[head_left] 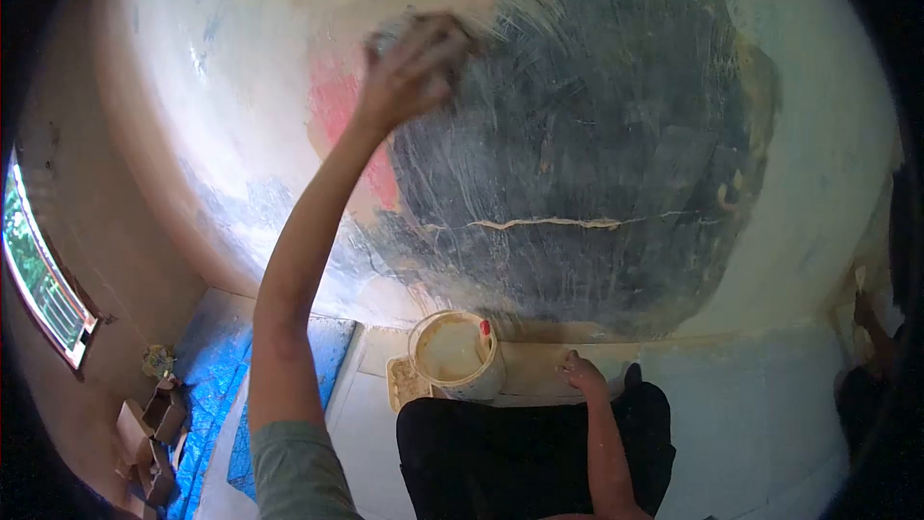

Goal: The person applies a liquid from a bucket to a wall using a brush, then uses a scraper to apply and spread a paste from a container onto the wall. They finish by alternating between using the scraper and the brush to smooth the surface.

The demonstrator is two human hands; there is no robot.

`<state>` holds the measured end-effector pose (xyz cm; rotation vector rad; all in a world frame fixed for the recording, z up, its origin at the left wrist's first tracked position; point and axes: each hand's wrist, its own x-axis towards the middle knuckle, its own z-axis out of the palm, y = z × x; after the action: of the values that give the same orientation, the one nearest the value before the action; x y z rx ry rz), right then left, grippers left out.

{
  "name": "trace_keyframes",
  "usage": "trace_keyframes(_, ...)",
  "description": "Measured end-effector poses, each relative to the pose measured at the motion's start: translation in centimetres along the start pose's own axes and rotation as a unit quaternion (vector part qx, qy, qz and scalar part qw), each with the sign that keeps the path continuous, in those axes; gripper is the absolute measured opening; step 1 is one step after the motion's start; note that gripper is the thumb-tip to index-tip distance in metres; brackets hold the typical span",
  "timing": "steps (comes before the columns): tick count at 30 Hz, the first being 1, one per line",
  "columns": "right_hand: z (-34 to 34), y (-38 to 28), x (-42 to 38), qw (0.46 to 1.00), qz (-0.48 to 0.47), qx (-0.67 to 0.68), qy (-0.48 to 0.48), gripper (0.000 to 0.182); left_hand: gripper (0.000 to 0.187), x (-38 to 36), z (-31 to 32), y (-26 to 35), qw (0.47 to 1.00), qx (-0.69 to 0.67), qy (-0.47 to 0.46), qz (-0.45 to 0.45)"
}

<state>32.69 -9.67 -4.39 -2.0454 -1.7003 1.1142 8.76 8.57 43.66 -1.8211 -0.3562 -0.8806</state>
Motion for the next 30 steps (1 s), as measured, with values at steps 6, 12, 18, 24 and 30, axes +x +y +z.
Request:
trace_keyframes(6, 5.4, 6.1, 5.8, 0.996, -0.04, 0.036, 0.075, 0.059, 0.053, 0.4, 0.1, 0.2, 0.975, -0.002, 0.083, -0.205)
trace_keyframes(12, 2.2, 2.1, 2.3, 1.0, 0.003, 0.004, 0.008, 0.064, 0.054, 1.2, 0.8, 0.1, 0.992, -0.03, 0.05, -0.114)
trace_keyframes(18, 1.6, 2.1, 2.1, 0.999, 0.006, -0.039, 0.016, 0.066, 0.046, 2.7, 0.4, 5.8, 0.999, -0.035, 0.029, 0.0)
trace_keyframes(24, 2.4, 1.7, 1.8, 1.0, 0.005, -0.019, 0.004, 0.075, 0.046, 3.9, 2.1, 1.8, 0.954, -0.073, 0.156, -0.247)
trace_keyframes(30, 1.1, 0.1, 0.8, 0.999, 0.016, -0.037, -0.003, 0.075, 0.054, 4.4, -0.4, 3.4, 0.998, 0.016, -0.05, -0.02)
